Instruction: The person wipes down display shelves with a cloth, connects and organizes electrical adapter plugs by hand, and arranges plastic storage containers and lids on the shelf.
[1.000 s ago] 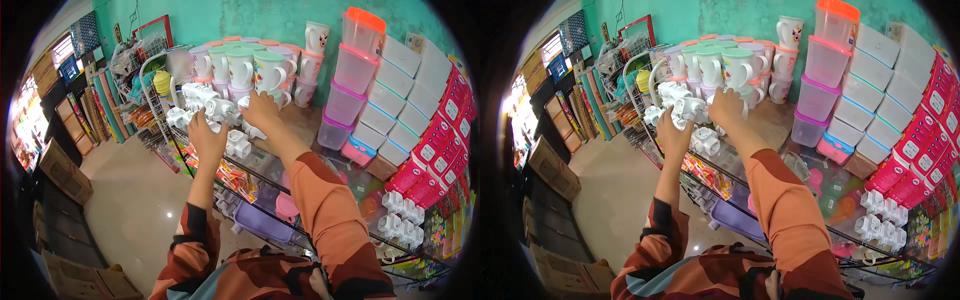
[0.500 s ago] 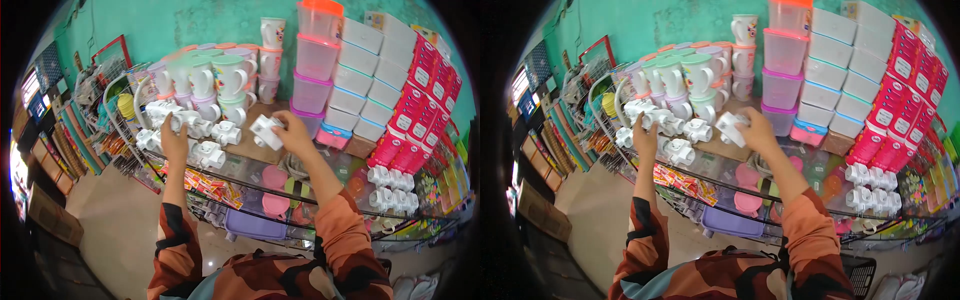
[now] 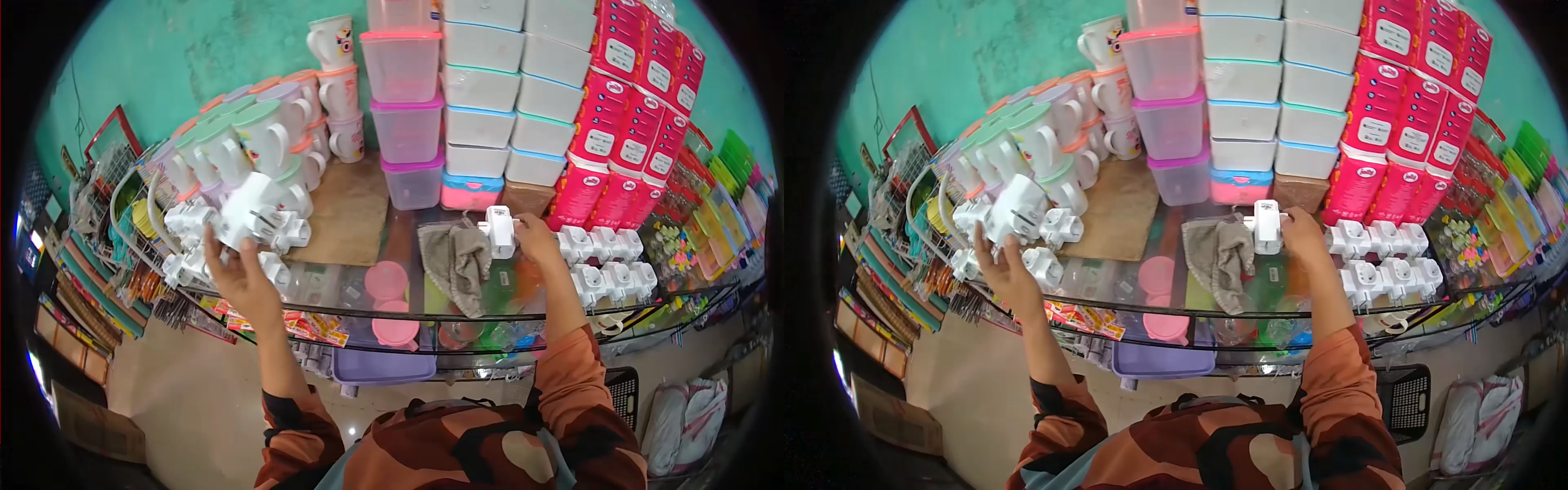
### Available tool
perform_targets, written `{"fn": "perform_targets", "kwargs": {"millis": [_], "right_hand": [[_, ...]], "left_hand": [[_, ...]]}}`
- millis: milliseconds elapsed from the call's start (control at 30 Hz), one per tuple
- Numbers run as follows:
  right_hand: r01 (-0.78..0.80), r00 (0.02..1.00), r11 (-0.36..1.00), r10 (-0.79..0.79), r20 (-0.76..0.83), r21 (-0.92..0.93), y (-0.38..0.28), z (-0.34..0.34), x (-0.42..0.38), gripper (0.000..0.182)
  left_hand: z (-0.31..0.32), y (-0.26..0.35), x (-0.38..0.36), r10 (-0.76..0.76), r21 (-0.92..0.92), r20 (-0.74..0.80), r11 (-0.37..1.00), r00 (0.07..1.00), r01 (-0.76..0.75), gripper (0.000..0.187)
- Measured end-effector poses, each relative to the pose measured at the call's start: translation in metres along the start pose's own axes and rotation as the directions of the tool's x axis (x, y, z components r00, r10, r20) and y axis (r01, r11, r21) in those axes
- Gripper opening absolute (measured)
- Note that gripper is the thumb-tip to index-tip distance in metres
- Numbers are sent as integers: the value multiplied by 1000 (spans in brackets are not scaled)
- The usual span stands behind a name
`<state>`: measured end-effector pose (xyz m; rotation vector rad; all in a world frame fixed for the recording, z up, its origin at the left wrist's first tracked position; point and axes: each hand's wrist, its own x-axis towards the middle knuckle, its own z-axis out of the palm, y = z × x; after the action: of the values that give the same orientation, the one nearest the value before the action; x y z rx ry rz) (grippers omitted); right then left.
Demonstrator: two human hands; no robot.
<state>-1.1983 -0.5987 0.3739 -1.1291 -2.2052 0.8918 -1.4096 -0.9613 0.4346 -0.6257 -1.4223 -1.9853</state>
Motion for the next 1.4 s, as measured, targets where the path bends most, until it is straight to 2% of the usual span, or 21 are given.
{"fn": "perform_targets", "kwargs": {"millis": [33,100,167,233,300,400,467,500,567,633,700,767,833,933,1033,1100,1167,1233,1300,1333,1400], "right_hand": [[90,994,973,-101,-43,-214,13,-1,4,35],[65,995,974,-80,-61,-215,0,-8,-5,38],[202,970,955,-226,-91,-218,-12,-9,-6,44],[235,956,908,-281,-89,-346,-29,-4,-15,47],[217,975,846,-215,61,-486,-39,6,-17,38],[163,986,878,-131,103,-450,-47,-6,-30,38],[340,924,848,-219,313,-408,-31,-13,-24,46],[324,931,852,-208,301,-412,-23,-13,-25,46],[443,896,788,-393,204,-428,-10,-10,-34,55],[370,929,800,-302,216,-472,-29,-23,-52,62],[334,943,755,-267,201,-564,-35,-25,-59,64],[334,941,774,-241,237,-538,-33,-34,-59,58],[435,900,740,-335,280,-513,-23,-38,-59,49],[467,883,737,-409,229,-488,-14,-52,-59,41],[407,914,810,-363,183,-423,-20,-68,-53,40],[419,905,811,-338,258,-408,-22,-73,-47,43],[499,829,849,-409,383,-173,-15,-68,-39,52],[490,831,842,-372,413,-228,-15,-62,-38,59],[591,779,767,-462,423,-252,-10,-62,-29,44],[595,774,763,-462,433,-251,-3,-63,-22,44],[691,660,717,-572,487,-94,1,-68,-14,37]], "left_hand": [[12,5,-13,-56,-22,60,998,997,57,52],[37,3,-39,-152,-147,124,975,981,170,47],[57,5,-61,-195,-104,243,969,950,225,42],[80,2,-84,-196,-165,300,953,934,253,43],[100,8,-104,-244,-263,361,899,900,350,42],[118,1,-130,-198,-278,417,901,887,332,42],[123,-1,-143,-201,-275,442,897,874,345,41],[125,0,-148,-209,-261,447,899,870,351,40],[131,6,-160,-213,-269,463,891,861,365,39],[135,15,-172,-350,-272,427,829,834,488,42],[136,10,-184,-347,-261,456,828,820,496,43],[140,10,-195,-361,-255,466,819,808,513,42],[143,8,-201,-351,-269,471,816,809,511,42],[146,3,-208,-326,-275,417,844,848,460,40],[145,0,-211,-328,-263,385,857,863,443,41],[147,3,-212,-390,-311,377,801,840,511,41],[147,3,-212,-403,-313,362,797,841,517,41],[147,2,-212,-400,-341,363,784,841,520,42],[147,0,-214,-389,-328,347,802,854,499,41],[146,-1,-214,-385,-325,346,806,855,495,41],[144,-2,-215,-385,-323,337,810,859,490,41]]}}
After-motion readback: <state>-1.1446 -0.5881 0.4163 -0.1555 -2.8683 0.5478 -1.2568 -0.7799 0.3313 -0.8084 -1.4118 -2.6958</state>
